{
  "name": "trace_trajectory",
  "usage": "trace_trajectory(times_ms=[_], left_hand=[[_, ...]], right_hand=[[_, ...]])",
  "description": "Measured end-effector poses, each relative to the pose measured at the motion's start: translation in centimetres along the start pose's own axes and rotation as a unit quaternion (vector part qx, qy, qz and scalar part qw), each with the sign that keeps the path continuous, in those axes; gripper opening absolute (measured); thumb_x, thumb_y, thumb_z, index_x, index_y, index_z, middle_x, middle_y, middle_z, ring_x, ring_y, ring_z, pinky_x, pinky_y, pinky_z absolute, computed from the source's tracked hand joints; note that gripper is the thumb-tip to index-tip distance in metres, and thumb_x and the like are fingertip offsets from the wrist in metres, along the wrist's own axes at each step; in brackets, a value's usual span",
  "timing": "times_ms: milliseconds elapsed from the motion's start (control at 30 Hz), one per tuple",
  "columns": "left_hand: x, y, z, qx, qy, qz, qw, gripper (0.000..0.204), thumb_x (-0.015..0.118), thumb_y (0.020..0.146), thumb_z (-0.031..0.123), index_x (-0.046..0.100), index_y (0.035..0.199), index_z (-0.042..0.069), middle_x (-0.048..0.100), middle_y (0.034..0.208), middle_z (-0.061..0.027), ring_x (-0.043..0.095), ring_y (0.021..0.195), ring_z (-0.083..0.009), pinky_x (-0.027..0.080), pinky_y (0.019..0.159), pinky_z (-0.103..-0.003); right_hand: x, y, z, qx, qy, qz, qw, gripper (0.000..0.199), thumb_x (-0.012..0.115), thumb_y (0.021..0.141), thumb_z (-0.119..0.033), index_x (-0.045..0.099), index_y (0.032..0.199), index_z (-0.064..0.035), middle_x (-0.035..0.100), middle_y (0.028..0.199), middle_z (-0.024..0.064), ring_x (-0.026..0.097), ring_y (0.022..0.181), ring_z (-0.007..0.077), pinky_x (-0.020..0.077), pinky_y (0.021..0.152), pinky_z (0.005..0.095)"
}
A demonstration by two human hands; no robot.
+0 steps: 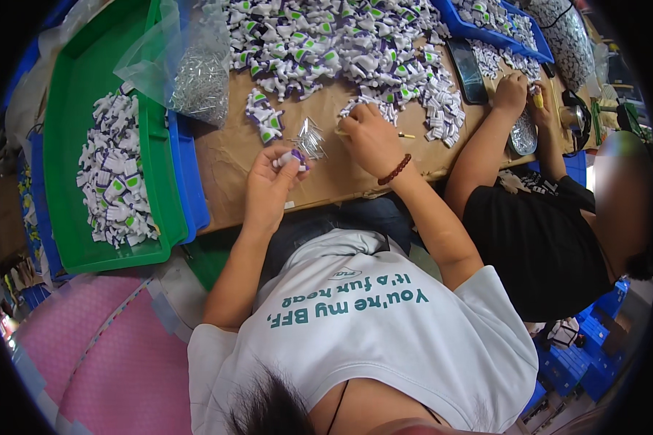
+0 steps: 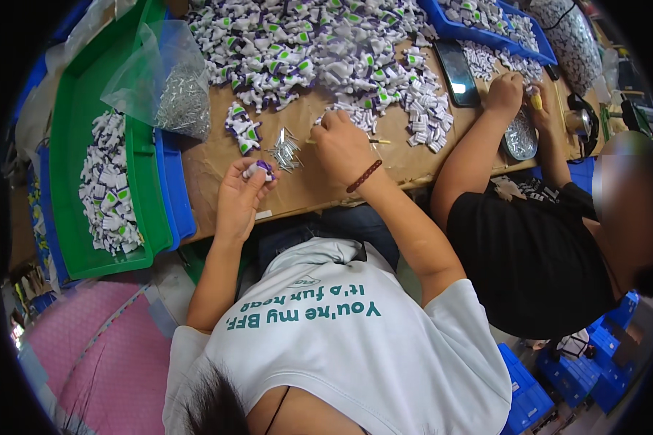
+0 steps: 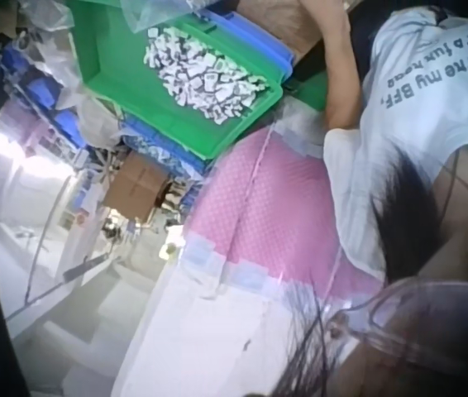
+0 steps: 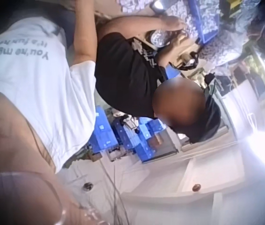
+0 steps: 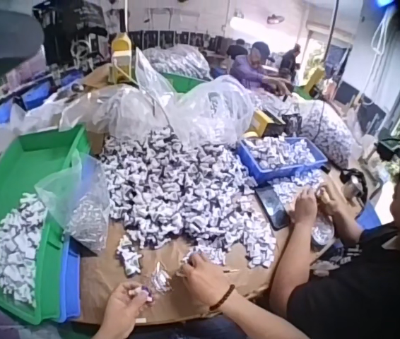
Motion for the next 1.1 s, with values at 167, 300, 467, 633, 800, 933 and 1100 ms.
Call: trace_trajectory(times_ms=[167,300,467,633,800,933,1100], left_hand=[[0.3,-0.1,0.2,-0.001,0.028,-0.016,0.999,0.017,0.057,0.086,0.006,0.052,0.102,0.004,0.060,0.097,-0.0083,0.061,0.089,-0.0176,0.050,0.078,-0.026],[0.8,0.1,0.2,-0.019,-0.002,-0.008,1.000,0.016,0.056,0.087,0.005,0.053,0.102,0.000,0.061,0.092,-0.0074,0.061,0.085,-0.0151,0.051,0.078,-0.026],[1.0,0.1,-0.1,-0.027,0.001,-0.016,1.000,0.018,0.056,0.087,0.007,0.054,0.103,0.000,0.061,0.093,-0.0071,0.061,0.084,-0.0154,0.051,0.077,-0.026],[1.0,-0.2,-0.4,-0.048,-0.001,-0.019,0.999,0.018,0.056,0.087,0.008,0.053,0.104,0.001,0.061,0.093,-0.0069,0.061,0.084,-0.0155,0.050,0.076,-0.025],[1.4,-0.2,-0.8,-0.071,-0.031,-0.031,0.997,0.019,0.056,0.088,0.009,0.053,0.104,0.001,0.061,0.096,-0.0064,0.061,0.084,-0.0155,0.050,0.075,-0.025],[2.1,-0.2,-0.6,-0.087,-0.043,-0.032,0.995,0.019,0.056,0.088,0.011,0.053,0.104,0.001,0.060,0.097,-0.0062,0.061,0.084,-0.0153,0.050,0.074,-0.024],[2.0,-0.1,-0.6,-0.099,-0.050,-0.030,0.993,0.020,0.056,0.088,0.013,0.053,0.104,0.001,0.060,0.096,-0.0069,0.061,0.083,-0.0156,0.050,0.074,-0.024]], right_hand=[[1.0,-0.2,-1.4,-0.004,-0.054,-0.041,0.998,0.013,0.058,0.068,-0.011,0.060,0.078,-0.0031,0.054,0.085,0.0109,0.052,0.087,0.0261,0.0492,0.066,0.0317],[1.5,-0.1,-1.3,0.003,-0.072,-0.052,0.996,0.013,0.055,0.069,-0.009,0.061,0.078,-0.0019,0.055,0.086,0.0124,0.052,0.088,0.0264,0.0486,0.066,0.0301],[1.8,0.0,-0.9,0.003,-0.078,-0.045,0.996,0.013,0.056,0.069,-0.010,0.061,0.078,-0.0028,0.055,0.086,0.0108,0.052,0.088,0.0263,0.0487,0.064,0.0311],[-0.8,-0.1,-1.0,0.003,0.034,0.007,0.999,0.015,0.060,0.071,-0.009,0.059,0.084,-0.0037,0.056,0.083,0.0087,0.055,0.080,0.0227,0.0476,0.060,0.0320],[-1.4,-0.1,0.0,0.134,0.426,-0.052,0.893,0.014,0.059,0.082,-0.009,0.059,0.093,-0.0013,0.060,0.073,0.0024,0.051,0.063,0.0072,0.0424,0.058,0.0235],[-1.4,-0.6,-1.1,0.144,0.561,-0.062,0.813,0.013,0.059,0.085,-0.011,0.060,0.090,0.0001,0.060,0.074,-0.0003,0.051,0.067,0.0054,0.0424,0.059,0.0215],[-0.3,-1.1,-1.5,0.140,0.585,-0.077,0.795,0.011,0.060,0.084,-0.010,0.063,0.087,0.0003,0.062,0.072,0.0022,0.056,0.068,0.0070,0.0452,0.064,0.0223]])
Point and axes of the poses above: each hand's wrist, its own y-axis towards the middle knuckle, its own x-axis out of the palm, z = x × y, the point moved 8 cm from there along y, towards the middle knuckle
